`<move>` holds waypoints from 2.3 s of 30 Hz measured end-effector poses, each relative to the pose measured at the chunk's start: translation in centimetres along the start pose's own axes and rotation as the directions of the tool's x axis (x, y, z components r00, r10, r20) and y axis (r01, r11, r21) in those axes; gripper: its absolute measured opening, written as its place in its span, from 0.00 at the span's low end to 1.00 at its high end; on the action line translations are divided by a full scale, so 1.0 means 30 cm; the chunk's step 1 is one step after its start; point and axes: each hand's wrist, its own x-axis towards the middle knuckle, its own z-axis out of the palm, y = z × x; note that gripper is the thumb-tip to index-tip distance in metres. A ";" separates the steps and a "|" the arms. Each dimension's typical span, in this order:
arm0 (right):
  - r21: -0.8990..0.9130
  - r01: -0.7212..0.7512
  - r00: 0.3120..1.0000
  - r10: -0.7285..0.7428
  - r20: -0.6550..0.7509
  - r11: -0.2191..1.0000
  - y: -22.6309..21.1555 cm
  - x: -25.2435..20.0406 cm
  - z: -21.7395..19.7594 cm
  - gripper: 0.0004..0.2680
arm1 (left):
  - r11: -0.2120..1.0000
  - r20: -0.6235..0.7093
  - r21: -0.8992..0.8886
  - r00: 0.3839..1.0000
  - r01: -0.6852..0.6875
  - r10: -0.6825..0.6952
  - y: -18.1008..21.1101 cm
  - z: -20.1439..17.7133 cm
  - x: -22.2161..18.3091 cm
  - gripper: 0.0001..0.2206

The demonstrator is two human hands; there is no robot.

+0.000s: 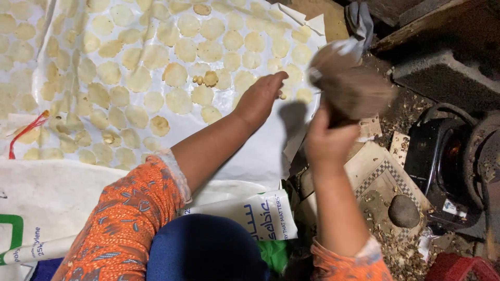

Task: Cracking open seeds with a stone, extracting the kernels, and flattening them with a mallet on a flat surface.

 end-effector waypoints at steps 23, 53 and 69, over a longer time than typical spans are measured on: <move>-0.337 -0.064 0.954 0.157 0.256 0.939 -0.041 0.070 0.046 0.15 | 0.933 -0.255 0.359 0.964 0.017 0.080 -0.042 -0.286 -0.228 0.10; -0.389 -0.062 0.915 0.208 0.345 0.919 -0.113 -0.036 0.139 0.19 | 0.944 -0.345 0.316 0.939 0.098 0.018 -0.018 -0.328 -0.202 0.07; -0.523 -0.162 0.902 0.340 0.265 0.837 -0.110 -0.168 0.176 0.24 | 0.917 -0.261 0.370 0.964 0.148 -0.050 -0.017 -0.225 -0.188 0.15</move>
